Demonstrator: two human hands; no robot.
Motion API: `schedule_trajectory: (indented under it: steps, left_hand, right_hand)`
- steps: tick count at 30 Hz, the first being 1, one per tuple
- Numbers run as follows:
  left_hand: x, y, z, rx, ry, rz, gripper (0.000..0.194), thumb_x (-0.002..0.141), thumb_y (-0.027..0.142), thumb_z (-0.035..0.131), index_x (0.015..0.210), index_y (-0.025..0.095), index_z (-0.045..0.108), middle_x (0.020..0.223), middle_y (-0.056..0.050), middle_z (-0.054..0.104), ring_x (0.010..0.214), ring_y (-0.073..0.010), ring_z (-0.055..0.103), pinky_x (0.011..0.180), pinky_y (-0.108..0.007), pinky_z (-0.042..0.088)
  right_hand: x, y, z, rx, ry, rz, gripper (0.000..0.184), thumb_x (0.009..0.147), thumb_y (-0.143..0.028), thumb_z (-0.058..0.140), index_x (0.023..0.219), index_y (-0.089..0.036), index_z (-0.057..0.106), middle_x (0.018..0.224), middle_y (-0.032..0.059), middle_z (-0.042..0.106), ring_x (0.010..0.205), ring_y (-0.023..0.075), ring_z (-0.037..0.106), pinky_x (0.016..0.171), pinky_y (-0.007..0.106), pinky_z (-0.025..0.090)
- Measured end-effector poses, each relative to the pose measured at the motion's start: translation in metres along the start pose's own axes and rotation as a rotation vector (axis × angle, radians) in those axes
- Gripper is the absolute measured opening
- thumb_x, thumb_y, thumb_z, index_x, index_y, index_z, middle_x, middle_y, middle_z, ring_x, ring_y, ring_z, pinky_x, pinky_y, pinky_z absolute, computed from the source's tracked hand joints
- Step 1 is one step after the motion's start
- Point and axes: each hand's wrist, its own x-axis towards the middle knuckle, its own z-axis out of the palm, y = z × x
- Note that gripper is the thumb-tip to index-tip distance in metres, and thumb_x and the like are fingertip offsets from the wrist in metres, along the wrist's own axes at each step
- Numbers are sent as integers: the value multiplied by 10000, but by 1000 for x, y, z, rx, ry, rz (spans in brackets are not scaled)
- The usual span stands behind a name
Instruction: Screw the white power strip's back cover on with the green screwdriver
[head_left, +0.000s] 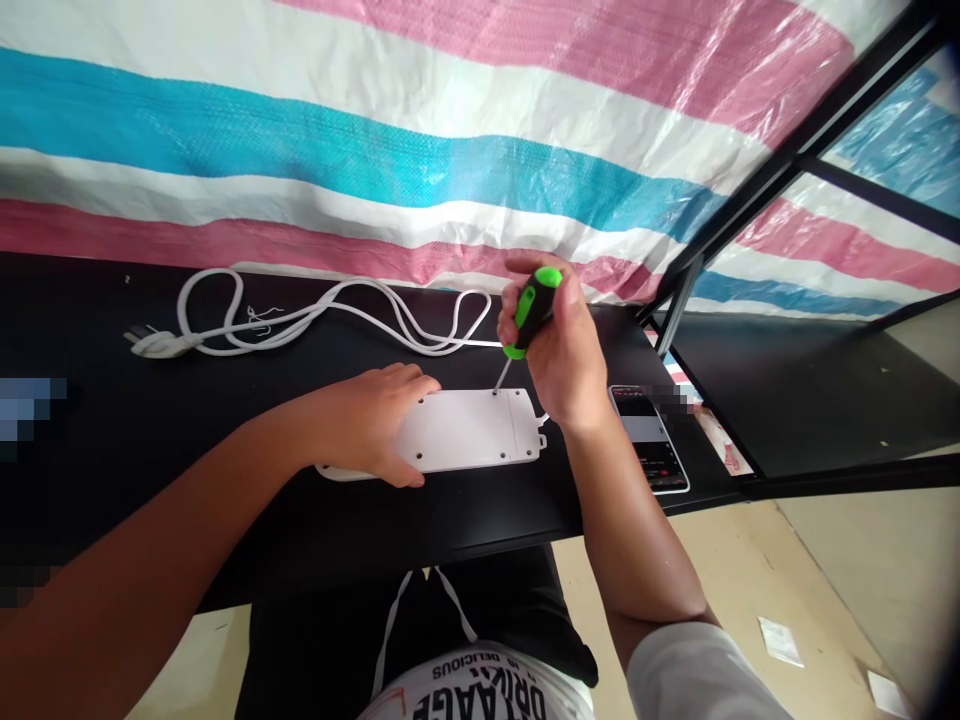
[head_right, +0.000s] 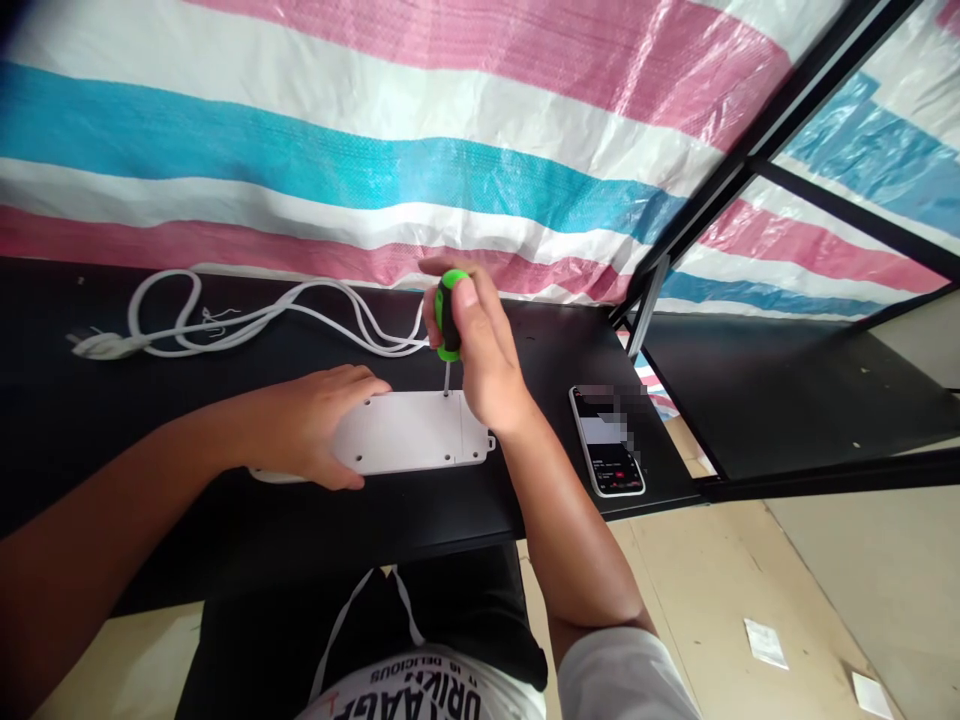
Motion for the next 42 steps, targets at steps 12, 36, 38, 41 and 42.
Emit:
schedule_trajectory:
  steps: [12,36,38,41,42]
  left_hand:
    - [2,4,2,7,11,22,922,672,533,905,1439,186,528,1337,-95,556,1234,-310,550,1037,-411,440]
    - [-72,-36,32,-324,281,-191,952,706,539,879,1538,330,467,1559,-69,500,1403,-364,527,1167,-444,465]
    - [-68,-38,38,-296,328,-137,952,694,520,887,1518,304,464,1535,-89,505,1403,-364,515,1190,-462,443]
    - [-62,-40,43,-274,366,-70,951,694,508,890,1509,283,454,1512,-105,514,1396,-364,510,1213,-478,421]
    - [-61,-40,44,-273,374,-64,950,693,505,892,1507,282,455,1507,-104,516,1390,-363,513,1211,-478,424]
  right_hand:
    - [0,5,3,-60,71,-46,362,992,-627,659,1109,-303,549,851,-25,526,623,119,515,582,293,515]
    - [3,-6,-5,37,14,55,351,1013,-597,647,1034,-246,663,911,17,592,736,140,617,645,315,555]
    - [2,-3,-3,22,62,6,328,985,-579,701,1007,-261,621,896,0,583,719,133,621,655,314,568]
    - [3,3,0,-16,140,-28,385,934,-592,759,963,-274,544,872,-22,557,648,115,591,583,291,541]
    - [3,4,1,-26,158,-32,400,928,-597,762,954,-275,527,865,-26,549,627,109,575,551,281,518]
